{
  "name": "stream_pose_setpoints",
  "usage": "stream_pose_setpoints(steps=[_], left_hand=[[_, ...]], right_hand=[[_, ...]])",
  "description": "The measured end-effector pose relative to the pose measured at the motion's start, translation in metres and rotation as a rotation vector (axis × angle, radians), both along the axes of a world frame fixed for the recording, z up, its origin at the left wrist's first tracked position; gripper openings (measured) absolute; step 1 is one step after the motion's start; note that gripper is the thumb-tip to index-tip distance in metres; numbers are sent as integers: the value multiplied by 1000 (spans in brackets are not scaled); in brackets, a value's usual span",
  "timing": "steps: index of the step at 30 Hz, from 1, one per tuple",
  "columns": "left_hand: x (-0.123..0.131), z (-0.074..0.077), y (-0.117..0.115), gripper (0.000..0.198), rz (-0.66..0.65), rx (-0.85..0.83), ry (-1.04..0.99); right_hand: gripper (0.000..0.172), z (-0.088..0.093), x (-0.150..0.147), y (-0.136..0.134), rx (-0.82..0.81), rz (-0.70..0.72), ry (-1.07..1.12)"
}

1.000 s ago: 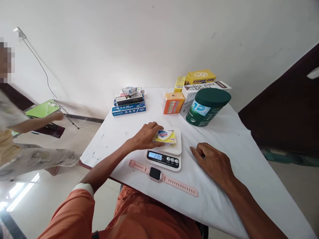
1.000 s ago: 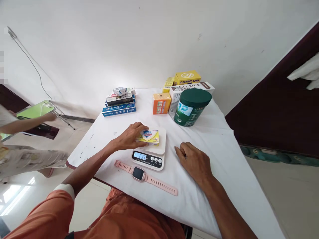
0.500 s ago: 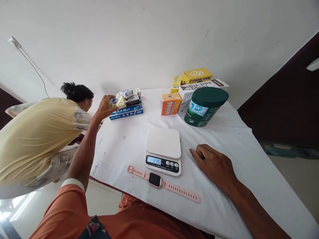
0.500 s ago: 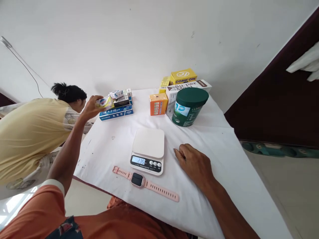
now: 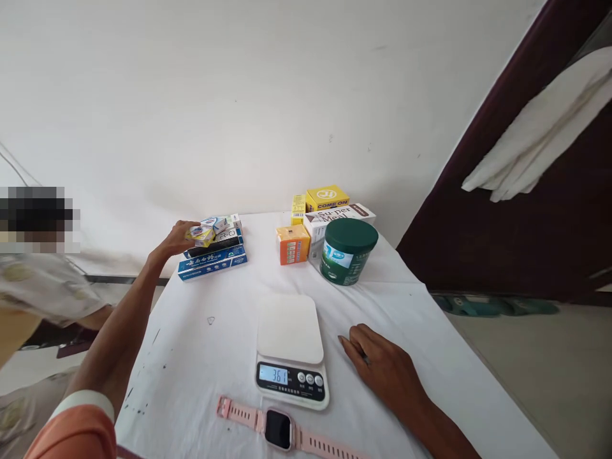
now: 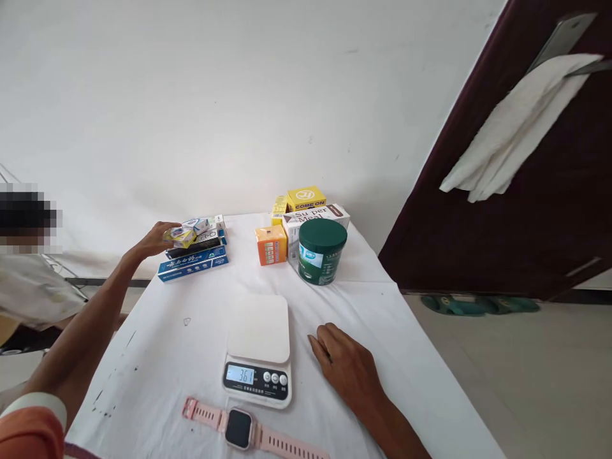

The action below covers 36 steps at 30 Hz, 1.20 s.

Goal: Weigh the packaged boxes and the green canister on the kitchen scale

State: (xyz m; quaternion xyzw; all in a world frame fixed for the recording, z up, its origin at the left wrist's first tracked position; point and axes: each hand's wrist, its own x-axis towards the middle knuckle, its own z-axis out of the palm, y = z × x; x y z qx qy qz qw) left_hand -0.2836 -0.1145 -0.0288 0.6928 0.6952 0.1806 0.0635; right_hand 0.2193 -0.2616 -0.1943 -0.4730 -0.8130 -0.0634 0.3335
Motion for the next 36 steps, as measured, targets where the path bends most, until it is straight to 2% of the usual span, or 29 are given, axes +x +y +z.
stream_pose_setpoints(steps=[6,10,12,14,18,21,25,29,32,34,36], left_hand=[[3,-7,3,84,37,17,5],[22,1,-10,85,43,155,53],[47,8,-17,83,-34,293,85],[85,13,-24,76,-171,387,99],[180,12,-27,63,-489,369,76],[249,4,-18,65,-608,295,43],[328,-7,-2,88,-525,202,28],[381,-18,6,93,-366,220,76],[396,-26,7,89,-270,286,64],[397,-27,6,89,-261,314,11],[393,-22,2,91,-285,347,-56]], right_hand=[[38,-1,1,0,-21,-3,18],[38,1,0,0,-43,-8,5],[37,1,-1,0,-68,-18,0],[35,0,-1,1,-92,-30,-2],[33,0,-1,1,-136,-33,5],[30,0,-1,0,-167,-33,8],[25,1,-3,1,-218,-48,-1],[22,5,-4,1,-296,-68,-24],[21,10,-5,1,-357,-76,-42],[20,14,-6,0,-394,-78,-57],[20,18,-6,0,-426,-81,-73]])
